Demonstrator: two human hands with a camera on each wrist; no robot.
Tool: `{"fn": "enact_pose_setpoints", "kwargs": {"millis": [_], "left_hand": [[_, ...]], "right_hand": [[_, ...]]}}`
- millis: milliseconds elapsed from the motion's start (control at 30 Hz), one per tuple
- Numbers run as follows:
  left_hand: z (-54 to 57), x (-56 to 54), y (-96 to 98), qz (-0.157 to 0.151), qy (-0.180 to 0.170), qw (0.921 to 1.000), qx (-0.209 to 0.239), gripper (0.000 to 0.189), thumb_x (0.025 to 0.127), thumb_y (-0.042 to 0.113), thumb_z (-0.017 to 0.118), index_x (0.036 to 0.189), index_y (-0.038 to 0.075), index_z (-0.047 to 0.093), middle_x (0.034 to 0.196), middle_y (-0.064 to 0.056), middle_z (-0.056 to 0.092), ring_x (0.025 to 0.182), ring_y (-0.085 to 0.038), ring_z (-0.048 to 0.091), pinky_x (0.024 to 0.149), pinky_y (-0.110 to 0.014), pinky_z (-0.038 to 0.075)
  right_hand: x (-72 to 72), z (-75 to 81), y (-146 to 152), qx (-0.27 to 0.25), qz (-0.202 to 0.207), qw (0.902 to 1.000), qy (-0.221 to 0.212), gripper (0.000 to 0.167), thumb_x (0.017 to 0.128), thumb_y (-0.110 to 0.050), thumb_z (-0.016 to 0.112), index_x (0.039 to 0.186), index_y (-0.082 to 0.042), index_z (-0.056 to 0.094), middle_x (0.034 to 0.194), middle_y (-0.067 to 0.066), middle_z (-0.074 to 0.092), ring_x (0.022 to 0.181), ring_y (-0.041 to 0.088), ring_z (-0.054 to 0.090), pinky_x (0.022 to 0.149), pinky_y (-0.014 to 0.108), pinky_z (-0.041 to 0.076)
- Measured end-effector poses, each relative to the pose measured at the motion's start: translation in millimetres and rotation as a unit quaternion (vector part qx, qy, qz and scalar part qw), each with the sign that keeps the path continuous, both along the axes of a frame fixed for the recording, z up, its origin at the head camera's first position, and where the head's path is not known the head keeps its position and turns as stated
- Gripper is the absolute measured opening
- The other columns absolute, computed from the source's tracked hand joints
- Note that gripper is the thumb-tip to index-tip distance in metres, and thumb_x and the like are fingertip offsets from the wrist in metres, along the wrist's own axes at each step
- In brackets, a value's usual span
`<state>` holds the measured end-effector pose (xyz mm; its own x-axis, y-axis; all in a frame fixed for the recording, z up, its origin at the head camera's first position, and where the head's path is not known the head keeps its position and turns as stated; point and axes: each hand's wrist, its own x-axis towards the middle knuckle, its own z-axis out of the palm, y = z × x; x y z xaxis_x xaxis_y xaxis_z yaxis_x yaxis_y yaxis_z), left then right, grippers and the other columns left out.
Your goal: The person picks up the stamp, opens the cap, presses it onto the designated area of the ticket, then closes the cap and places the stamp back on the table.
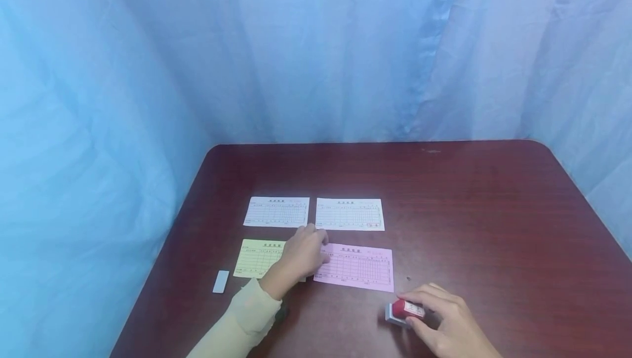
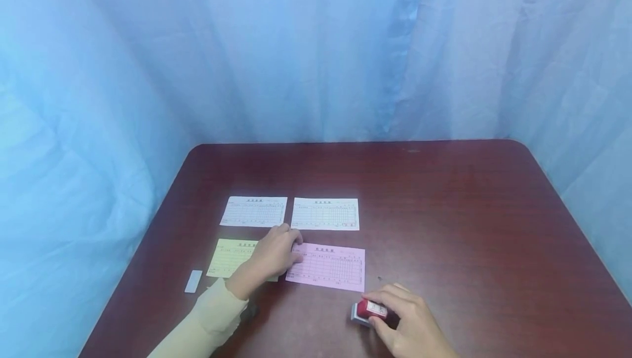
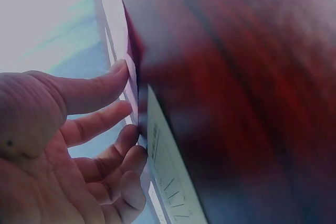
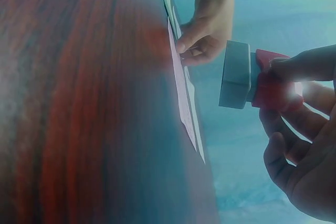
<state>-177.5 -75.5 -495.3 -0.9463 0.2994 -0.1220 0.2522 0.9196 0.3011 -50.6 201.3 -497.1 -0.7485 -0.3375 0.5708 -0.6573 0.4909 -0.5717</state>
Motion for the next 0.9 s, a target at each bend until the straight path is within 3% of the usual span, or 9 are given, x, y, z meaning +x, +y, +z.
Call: {"fn": "enact_pose_setpoints", "kwargs": {"millis": [367,533,767,900], "left_hand": [[-0.8,8.1,1.9,-0.012,0.021,0.9997,0.002,0.018,0.086,0.024,0.081,0.095,0.013,0.069,0.085,0.003,0.055,0.078,-0.013,0.051,0.063,-0.026,0.045],[3.9,10.9,1.3,-0.002,0.028,0.9982,0.053,0.016,0.088,0.018,0.078,0.096,0.013,0.064,0.083,0.003,0.059,0.072,-0.012,0.055,0.061,-0.026,0.048],[5.0,13.8,-1.7,0.038,0.029,0.9888,0.141,0.03,0.087,0.005,0.076,0.114,0.012,0.065,0.108,-0.005,0.059,0.09,-0.019,0.061,0.079,-0.032,0.055],[2.9,16.2,-1.9,0.045,0.032,0.9839,0.17,0.028,0.085,0.001,0.076,0.108,0.01,0.065,0.122,-0.01,0.054,0.106,-0.027,0.062,0.092,-0.037,0.055]], "right_hand": [[2.5,0.1,0,0.0,-0.001,1.0,-0.004,0.054,0.058,0.01,0.085,0.106,-0.013,0.075,0.094,-0.011,0.068,0.082,0.004,0.06,0.079,0.01,0.044],[2.8,0.2,0,-0.006,0.005,0.9999,-0.01,0.056,0.058,0.012,0.085,0.107,-0.014,0.074,0.094,-0.01,0.068,0.082,0.005,0.06,0.079,0.01,0.044],[4.4,2.3,-2,0.009,-0.004,0.9996,-0.028,0.054,0.06,0.009,0.086,0.107,-0.014,0.075,0.096,-0.013,0.068,0.083,0.004,0.06,0.082,0.008,0.043],[3.9,2.2,-3,0.007,-0.002,0.9996,-0.026,0.055,0.06,0.01,0.087,0.107,-0.014,0.075,0.096,-0.012,0.069,0.083,0.005,0.06,0.083,0.008,0.043]]}}
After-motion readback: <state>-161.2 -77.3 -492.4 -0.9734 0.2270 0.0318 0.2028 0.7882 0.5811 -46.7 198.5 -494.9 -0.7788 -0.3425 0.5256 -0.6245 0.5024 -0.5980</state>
